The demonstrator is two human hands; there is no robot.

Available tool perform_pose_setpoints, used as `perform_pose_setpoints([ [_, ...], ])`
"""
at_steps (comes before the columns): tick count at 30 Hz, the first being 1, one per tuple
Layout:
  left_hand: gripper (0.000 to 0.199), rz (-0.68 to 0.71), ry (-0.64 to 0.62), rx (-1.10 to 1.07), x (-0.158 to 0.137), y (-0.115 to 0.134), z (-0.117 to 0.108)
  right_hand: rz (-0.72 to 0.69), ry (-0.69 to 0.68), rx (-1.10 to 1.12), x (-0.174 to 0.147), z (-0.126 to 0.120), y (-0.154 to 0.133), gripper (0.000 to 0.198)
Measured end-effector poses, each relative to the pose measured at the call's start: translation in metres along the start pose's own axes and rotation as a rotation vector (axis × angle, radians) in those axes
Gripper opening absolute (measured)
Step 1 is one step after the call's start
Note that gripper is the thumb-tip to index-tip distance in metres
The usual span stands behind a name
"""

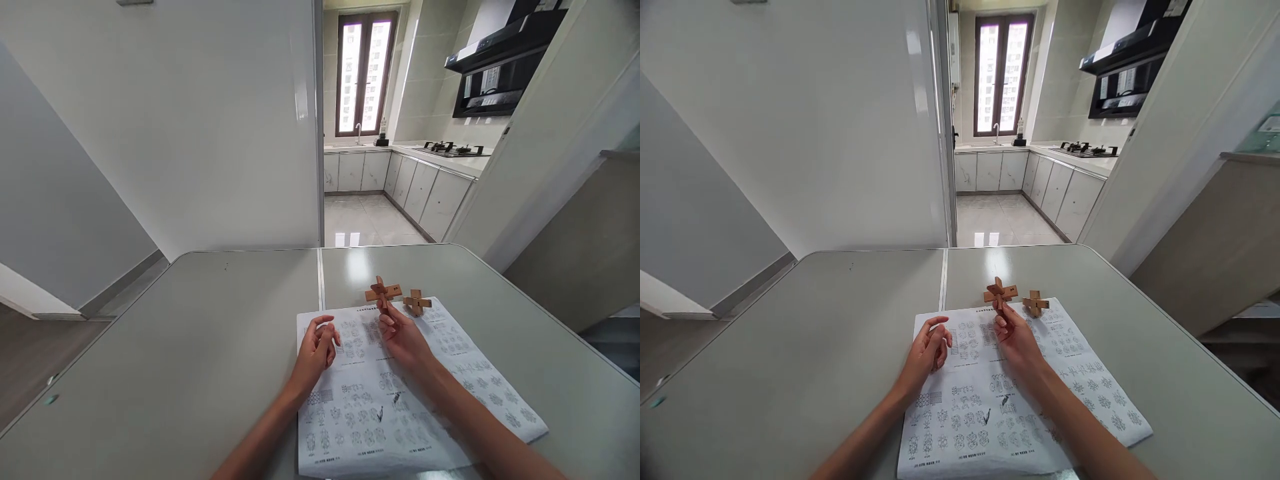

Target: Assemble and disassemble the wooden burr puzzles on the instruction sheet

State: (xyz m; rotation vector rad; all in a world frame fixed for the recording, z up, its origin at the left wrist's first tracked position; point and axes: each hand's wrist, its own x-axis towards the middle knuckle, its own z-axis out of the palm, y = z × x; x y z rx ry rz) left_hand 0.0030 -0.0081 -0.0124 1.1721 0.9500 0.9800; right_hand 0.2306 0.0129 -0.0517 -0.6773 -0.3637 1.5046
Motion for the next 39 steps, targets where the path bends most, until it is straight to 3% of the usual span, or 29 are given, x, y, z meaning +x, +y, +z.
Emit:
perform_pose_setpoints([
  [14,0.047,0.036,-0.047,0.068,-0.002,0.000,0.001,0.006,0.028,0.162,0.016,-0.020,-0.004,0.028],
  [24,0.043,0.037,-0.056,0.113,-0.002,0.000,-0.001,0.091,0.131,0.323,0.019,-0.020,-0.014,0.017],
  [30,0.041,0.047,-0.064,0.123,-0.001,-0.004,-0.002,0.147,0.046,0.247,0.022,-0.021,-0.015,0.015],
  [35,0.041,0.031,-0.054,0.131,0.000,-0.004,-0.001,0.118,0.076,0.170,0.021,-0.020,-0.014,0.017],
  [39,0.042,0.026,-0.048,0.140,0.000,-0.002,0.000,0.041,0.053,-0.059,0.015,-0.013,-0.012,0.020],
])
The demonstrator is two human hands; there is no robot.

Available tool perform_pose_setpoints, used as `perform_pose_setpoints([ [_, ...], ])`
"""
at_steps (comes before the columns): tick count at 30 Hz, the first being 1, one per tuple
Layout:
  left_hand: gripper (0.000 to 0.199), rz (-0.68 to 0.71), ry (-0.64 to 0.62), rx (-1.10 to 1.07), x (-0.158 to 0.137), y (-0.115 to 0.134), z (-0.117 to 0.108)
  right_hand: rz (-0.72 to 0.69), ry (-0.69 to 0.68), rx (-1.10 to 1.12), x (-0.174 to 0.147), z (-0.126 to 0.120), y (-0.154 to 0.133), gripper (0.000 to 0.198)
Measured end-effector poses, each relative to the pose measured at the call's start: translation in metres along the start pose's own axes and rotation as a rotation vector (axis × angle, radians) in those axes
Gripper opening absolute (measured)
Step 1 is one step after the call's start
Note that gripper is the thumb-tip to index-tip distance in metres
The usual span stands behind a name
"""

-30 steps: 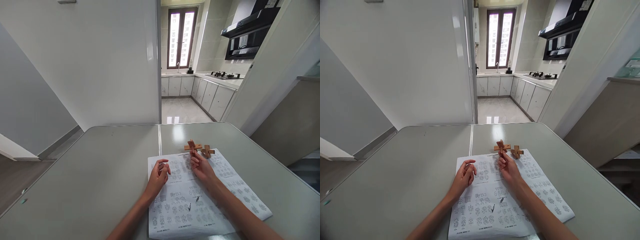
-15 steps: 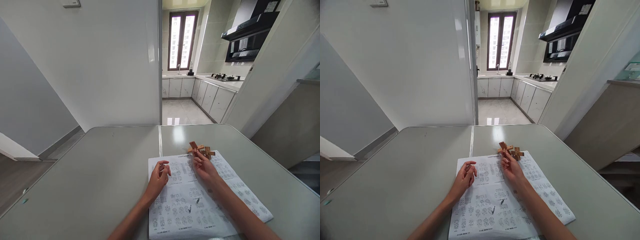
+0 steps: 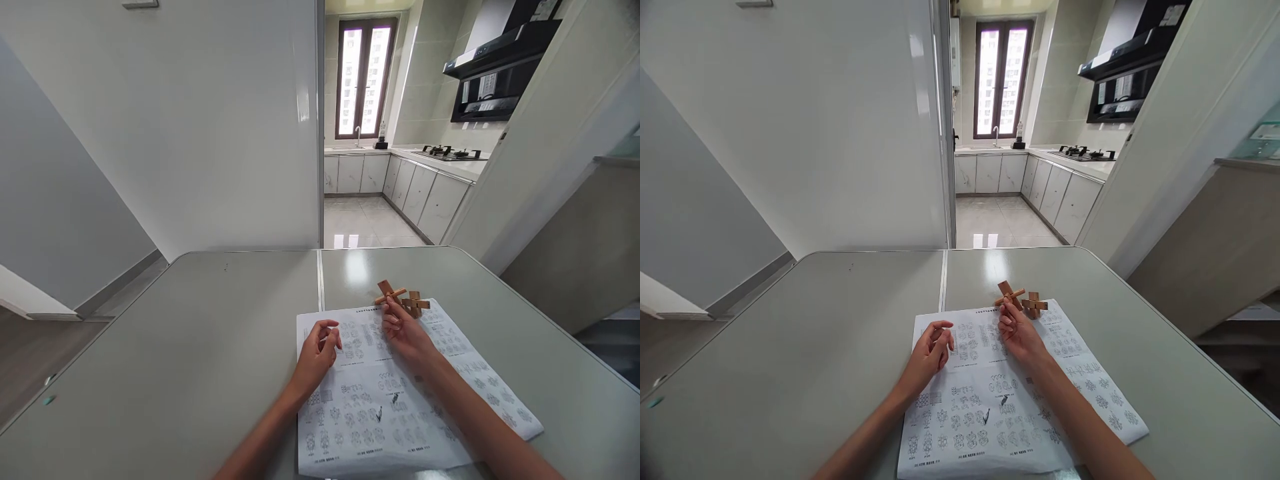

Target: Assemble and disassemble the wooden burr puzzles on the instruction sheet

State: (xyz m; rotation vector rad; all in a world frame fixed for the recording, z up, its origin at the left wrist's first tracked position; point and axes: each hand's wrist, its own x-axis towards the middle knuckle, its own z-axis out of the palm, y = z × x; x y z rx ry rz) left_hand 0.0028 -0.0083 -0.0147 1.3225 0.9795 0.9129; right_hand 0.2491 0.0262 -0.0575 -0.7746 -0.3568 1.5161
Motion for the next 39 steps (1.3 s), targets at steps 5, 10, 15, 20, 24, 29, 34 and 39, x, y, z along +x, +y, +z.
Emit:
perform_pose_setpoints([
  [5,0.037,0.011,0.018,0.051,0.002,-0.002,-0.002,-0.021,-0.019,-0.174,-0.015,0.016,0.008,0.027],
  [10,0.035,0.035,0.039,0.113,0.003,-0.003,-0.002,-0.043,-0.166,-0.609,-0.030,0.030,0.014,0.033],
  [15,0.034,0.049,0.039,0.127,0.002,-0.003,-0.001,-0.091,-0.257,-0.800,-0.031,0.030,0.018,0.040],
  [20,0.035,0.057,0.043,0.141,0.003,-0.003,-0.001,-0.113,-0.265,-0.810,-0.029,0.028,0.020,0.041],
  [24,0.037,0.054,0.049,0.142,0.003,-0.002,-0.001,-0.126,-0.272,-0.776,-0.030,0.030,0.019,0.042],
  [29,0.037,0.057,0.036,0.125,0.003,-0.003,-0.001,-0.128,-0.228,-0.679,-0.032,0.036,0.017,0.043],
  [34,0.037,0.054,0.040,0.129,0.003,-0.004,-0.002,-0.116,-0.196,-0.586,-0.030,0.034,0.017,0.041],
  [39,0.037,0.060,0.038,0.136,0.003,-0.003,-0.002,-0.112,-0.176,-0.551,-0.032,0.034,0.015,0.038],
])
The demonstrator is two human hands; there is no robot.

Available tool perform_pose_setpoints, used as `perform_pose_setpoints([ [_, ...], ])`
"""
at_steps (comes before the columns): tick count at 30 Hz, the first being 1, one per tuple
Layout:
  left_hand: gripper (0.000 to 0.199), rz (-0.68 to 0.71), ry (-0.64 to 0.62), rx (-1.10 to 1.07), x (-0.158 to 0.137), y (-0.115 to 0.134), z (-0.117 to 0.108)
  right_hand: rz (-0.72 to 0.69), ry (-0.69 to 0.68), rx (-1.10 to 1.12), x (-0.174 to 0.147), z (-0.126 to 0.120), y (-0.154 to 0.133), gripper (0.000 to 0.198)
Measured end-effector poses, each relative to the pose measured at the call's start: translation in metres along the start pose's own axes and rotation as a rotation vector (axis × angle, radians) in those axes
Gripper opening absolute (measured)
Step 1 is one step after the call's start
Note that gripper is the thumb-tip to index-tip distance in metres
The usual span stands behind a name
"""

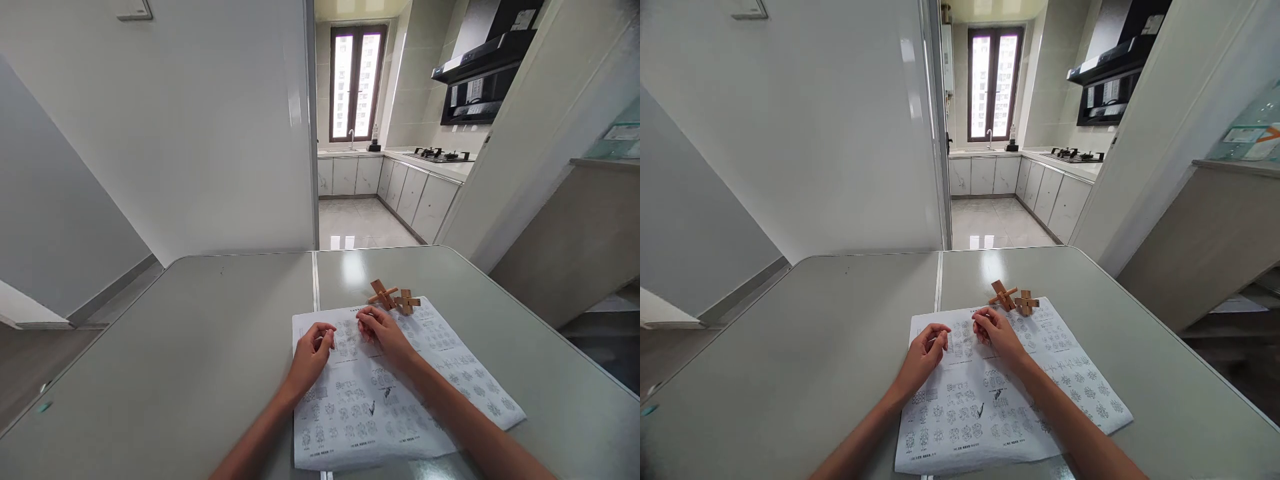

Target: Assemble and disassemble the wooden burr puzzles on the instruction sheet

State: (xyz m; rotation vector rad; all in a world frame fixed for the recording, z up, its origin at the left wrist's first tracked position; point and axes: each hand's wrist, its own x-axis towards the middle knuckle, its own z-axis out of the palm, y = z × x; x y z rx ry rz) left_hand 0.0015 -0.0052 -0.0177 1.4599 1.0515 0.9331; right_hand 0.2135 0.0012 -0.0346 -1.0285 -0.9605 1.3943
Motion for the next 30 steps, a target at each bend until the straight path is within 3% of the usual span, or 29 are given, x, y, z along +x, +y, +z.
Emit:
perform_pose_setpoints([
  [13,0.038,0.012,-0.002,0.003,0.001,-0.002,-0.001,0.042,0.062,0.213,0.006,-0.008,0.000,0.022],
  [24,0.040,0.010,-0.003,0.015,0.000,-0.001,-0.001,0.040,0.146,0.376,0.014,-0.017,0.001,0.030],
  [30,0.038,0.008,-0.013,0.021,-0.001,0.003,-0.002,-0.026,0.218,0.445,0.015,-0.031,0.003,0.044],
])
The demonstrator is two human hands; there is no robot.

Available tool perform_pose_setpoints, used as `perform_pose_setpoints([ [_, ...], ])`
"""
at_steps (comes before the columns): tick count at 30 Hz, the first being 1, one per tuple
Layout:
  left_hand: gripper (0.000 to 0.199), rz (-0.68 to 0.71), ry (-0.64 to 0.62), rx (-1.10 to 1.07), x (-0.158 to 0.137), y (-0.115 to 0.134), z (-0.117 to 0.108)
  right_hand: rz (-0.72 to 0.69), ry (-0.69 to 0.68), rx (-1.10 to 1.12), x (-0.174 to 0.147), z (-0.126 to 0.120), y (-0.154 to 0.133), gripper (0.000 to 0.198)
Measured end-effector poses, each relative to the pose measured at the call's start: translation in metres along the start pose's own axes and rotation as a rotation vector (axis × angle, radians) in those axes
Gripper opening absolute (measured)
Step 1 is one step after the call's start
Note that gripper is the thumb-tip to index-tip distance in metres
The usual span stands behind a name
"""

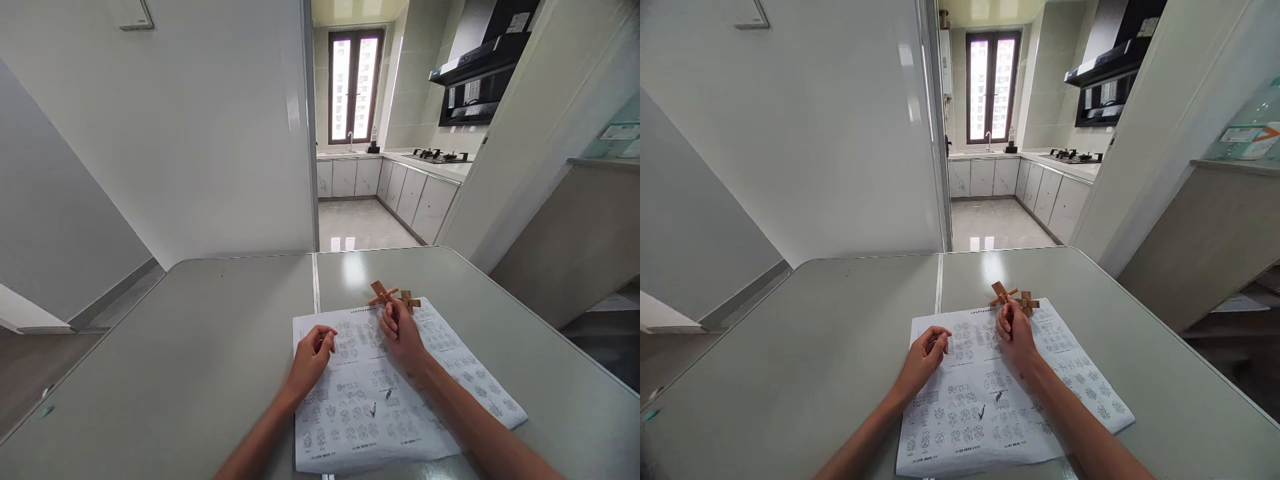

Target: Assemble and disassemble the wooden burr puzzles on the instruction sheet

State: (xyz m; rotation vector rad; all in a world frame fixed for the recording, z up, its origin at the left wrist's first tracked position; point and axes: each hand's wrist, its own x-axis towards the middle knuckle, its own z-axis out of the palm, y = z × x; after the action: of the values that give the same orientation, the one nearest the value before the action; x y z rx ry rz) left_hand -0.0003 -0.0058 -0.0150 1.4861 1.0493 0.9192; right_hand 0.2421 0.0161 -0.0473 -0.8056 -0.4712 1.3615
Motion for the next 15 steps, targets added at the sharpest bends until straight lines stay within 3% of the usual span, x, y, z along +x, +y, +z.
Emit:
perform_pose_setpoints([
  [7,0.038,-0.004,0.005,-0.008,0.000,-0.002,0.000,0.064,0.047,0.225,0.017,-0.021,-0.005,0.042],
  [15,0.036,0.006,0.012,-0.027,0.001,-0.004,0.001,0.080,0.038,0.263,0.022,-0.022,-0.009,0.034],
])
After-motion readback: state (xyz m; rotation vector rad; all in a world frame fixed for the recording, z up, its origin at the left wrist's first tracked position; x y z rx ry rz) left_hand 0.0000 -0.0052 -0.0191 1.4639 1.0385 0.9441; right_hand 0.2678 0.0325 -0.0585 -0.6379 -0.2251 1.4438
